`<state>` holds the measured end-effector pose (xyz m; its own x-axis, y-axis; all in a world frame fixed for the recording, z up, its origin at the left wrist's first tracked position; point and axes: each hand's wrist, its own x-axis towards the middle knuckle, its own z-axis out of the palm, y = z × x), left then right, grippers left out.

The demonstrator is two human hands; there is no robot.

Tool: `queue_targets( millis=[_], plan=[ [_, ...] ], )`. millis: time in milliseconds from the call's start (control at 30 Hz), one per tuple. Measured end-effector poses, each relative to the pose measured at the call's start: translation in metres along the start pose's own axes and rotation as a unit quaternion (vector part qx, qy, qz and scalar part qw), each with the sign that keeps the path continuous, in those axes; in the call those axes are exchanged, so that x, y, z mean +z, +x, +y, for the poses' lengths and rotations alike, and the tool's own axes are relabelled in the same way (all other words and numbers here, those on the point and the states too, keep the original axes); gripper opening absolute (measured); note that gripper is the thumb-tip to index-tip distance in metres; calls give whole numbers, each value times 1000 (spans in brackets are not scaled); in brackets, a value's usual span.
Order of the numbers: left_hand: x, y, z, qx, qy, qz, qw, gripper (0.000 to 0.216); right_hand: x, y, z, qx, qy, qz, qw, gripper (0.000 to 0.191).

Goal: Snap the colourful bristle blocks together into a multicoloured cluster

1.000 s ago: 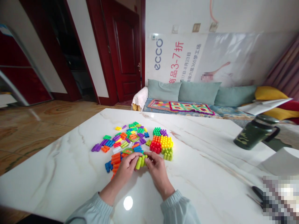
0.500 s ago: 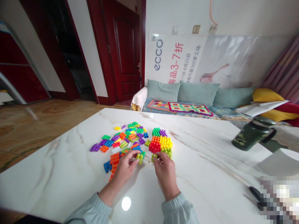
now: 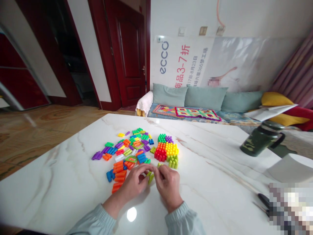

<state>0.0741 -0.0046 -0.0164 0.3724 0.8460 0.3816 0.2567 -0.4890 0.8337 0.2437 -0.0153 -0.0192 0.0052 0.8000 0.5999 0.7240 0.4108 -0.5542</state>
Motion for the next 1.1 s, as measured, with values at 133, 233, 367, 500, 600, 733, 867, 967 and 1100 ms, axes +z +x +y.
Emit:
queue_targets(
  millis=[133,233,367,500,600,733,867,967,1100],
  plan=[
    [2,2,-5,-72,-26,-12,997,36,5,-3,-5,54,-104,-108,987,51],
    [5,3,-12,-132,-85,-33,987,33,4,-3,-7,116,-176,-146,966,47],
    [8,4,-17,-172,-155,-53,971,26,-1,-3,-12,152,-216,-166,950,40],
    [8,5,-18,-184,-210,-64,958,21,-2,-3,-13,164,-222,-159,948,36],
    [9,8,-17,-194,-253,-79,944,20,-1,-3,-11,162,-215,-149,951,36],
    [11,11,-15,-199,-274,-89,937,19,2,-3,-7,156,-208,-144,955,35],
    [13,13,-16,-198,-278,-86,936,20,3,-3,-6,151,-202,-137,958,35],
    [15,15,-18,-207,-291,-89,930,21,3,-1,-5,157,-199,-137,957,35],
    [20,21,-20,-194,-286,-76,935,19,3,1,-2,163,-197,-134,957,33]
  ],
)
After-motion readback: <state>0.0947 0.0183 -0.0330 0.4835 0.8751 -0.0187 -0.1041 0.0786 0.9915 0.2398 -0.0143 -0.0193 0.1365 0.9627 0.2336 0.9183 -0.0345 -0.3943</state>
